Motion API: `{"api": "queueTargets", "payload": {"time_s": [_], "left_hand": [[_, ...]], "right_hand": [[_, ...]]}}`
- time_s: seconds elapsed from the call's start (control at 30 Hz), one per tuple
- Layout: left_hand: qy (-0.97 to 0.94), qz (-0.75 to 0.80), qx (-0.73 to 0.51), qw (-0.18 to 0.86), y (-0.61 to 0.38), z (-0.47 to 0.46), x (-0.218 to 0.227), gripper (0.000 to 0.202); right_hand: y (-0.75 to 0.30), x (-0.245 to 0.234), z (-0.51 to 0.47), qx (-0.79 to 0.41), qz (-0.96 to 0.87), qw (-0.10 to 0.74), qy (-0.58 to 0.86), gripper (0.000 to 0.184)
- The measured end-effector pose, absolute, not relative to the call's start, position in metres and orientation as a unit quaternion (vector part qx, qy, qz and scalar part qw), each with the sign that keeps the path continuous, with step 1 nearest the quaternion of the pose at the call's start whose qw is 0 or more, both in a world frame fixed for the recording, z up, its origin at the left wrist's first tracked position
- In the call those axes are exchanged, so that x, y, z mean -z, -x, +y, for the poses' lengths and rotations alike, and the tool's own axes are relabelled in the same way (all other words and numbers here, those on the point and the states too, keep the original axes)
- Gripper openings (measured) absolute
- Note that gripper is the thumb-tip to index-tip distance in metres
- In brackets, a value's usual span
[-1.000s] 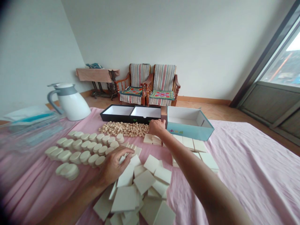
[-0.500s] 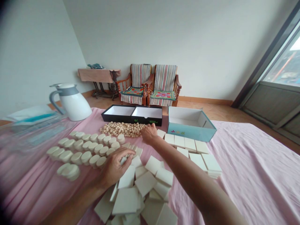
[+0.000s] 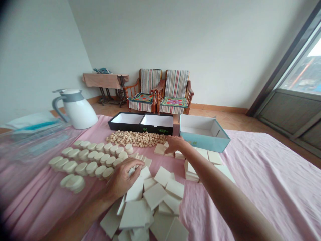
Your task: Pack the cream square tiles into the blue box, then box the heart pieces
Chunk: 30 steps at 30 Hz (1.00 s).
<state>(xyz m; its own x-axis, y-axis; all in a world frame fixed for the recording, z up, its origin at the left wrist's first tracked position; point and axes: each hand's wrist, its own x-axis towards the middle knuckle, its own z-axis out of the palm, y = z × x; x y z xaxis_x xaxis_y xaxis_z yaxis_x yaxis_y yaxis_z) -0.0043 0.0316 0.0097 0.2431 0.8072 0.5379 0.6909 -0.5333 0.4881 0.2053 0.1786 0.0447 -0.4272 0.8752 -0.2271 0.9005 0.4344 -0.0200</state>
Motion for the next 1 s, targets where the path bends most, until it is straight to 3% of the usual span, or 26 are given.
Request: {"api": "queueTargets", "payload": {"time_s": [0.13,0.47,0.7,1.0], "left_hand": [[-0.786,0.476,-0.388,0.069,0.005,0.032,-0.008,0.016],[-0.736,0.482,-0.475,0.03,0.009,0.03,-0.018,0.015],[-0.704,0.512,-0.493,0.006,0.019,0.034,-0.025,0.015],[-0.717,0.502,-0.483,0.014,0.015,0.035,-0.021,0.016]], "right_hand": [[-0.209,-0.034,0.181,0.09,0.847,0.088,-0.517,0.092],[-0.208,-0.039,0.163,0.077,0.861,0.017,-0.502,0.091],[-0.154,-0.038,0.129,0.184,0.892,-0.065,-0.407,0.029],[-0.126,-0.01,0.125,0.247,0.834,-0.098,-0.484,0.024]]}}
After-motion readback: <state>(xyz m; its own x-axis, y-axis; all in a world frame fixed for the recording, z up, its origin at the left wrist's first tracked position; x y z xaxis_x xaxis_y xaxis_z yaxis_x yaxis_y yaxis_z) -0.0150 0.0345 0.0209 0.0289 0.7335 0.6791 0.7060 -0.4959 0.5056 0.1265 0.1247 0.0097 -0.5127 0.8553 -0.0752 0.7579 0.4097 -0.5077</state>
